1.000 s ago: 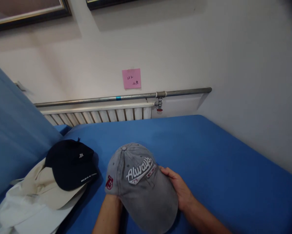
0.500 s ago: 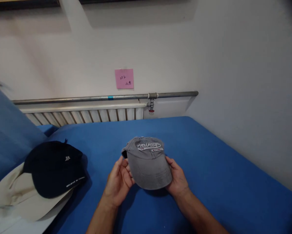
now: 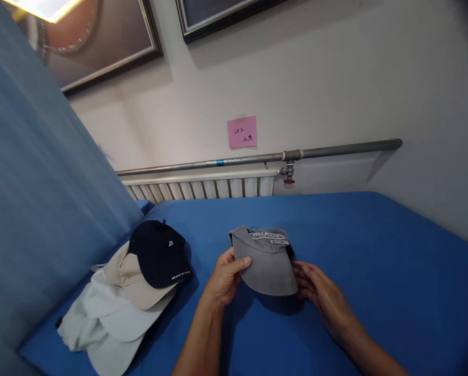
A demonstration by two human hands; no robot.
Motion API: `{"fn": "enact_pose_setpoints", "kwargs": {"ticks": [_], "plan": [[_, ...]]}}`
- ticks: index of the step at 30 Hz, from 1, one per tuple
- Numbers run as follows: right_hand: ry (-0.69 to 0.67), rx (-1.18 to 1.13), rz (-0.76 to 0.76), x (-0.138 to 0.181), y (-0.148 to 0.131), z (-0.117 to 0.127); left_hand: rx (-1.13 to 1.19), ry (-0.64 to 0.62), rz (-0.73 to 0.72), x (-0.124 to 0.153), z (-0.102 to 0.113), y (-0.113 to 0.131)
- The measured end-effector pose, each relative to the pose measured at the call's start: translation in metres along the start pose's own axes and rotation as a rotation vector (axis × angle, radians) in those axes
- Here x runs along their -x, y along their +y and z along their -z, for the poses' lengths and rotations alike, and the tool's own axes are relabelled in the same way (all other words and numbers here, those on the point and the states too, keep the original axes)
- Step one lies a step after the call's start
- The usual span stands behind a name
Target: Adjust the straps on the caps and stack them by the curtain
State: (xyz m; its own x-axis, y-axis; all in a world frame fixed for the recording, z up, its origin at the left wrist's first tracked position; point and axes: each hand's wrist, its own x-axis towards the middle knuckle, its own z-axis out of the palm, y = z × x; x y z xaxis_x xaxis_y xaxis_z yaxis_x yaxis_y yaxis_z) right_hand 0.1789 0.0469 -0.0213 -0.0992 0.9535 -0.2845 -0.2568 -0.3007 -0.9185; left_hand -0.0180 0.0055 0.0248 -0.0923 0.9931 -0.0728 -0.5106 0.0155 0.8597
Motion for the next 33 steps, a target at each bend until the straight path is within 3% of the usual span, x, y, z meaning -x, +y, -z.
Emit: {"fn": "enact_pose_setpoints", "kwargs": {"ticks": [3,7,11,14,18,25,33], "plan": [[-0.015,0.188,0.094,-0.001,0.004,0.004,-0.039,0.085,-0.087,-0.02,0.01,0.034],[-0.113,0.355,0.101,-0.002,0.01,0.005,-0.056,0.254,-0.248,-0.042,0.034,0.095],[-0.177,0.422,0.076,0.003,0.01,0.001,-0.119,0.519,-0.24,-0.04,0.073,0.127],[-0.235,0.455,0.08,0.009,0.009,-0.004,-0.215,0.7,-0.127,-0.027,0.1,0.122],[-0.271,0.507,0.072,0.015,0.01,-0.009,-0.376,0.812,-0.084,-0.006,0.117,0.106],[-0.33,0.425,0.1,0.02,0.014,-0.01,-0.715,0.914,-0.168,0.026,0.109,0.094],[-0.367,0.639,0.233,0.026,0.013,-0.009,-1.332,0.91,-0.023,0.044,0.099,0.098]]}}
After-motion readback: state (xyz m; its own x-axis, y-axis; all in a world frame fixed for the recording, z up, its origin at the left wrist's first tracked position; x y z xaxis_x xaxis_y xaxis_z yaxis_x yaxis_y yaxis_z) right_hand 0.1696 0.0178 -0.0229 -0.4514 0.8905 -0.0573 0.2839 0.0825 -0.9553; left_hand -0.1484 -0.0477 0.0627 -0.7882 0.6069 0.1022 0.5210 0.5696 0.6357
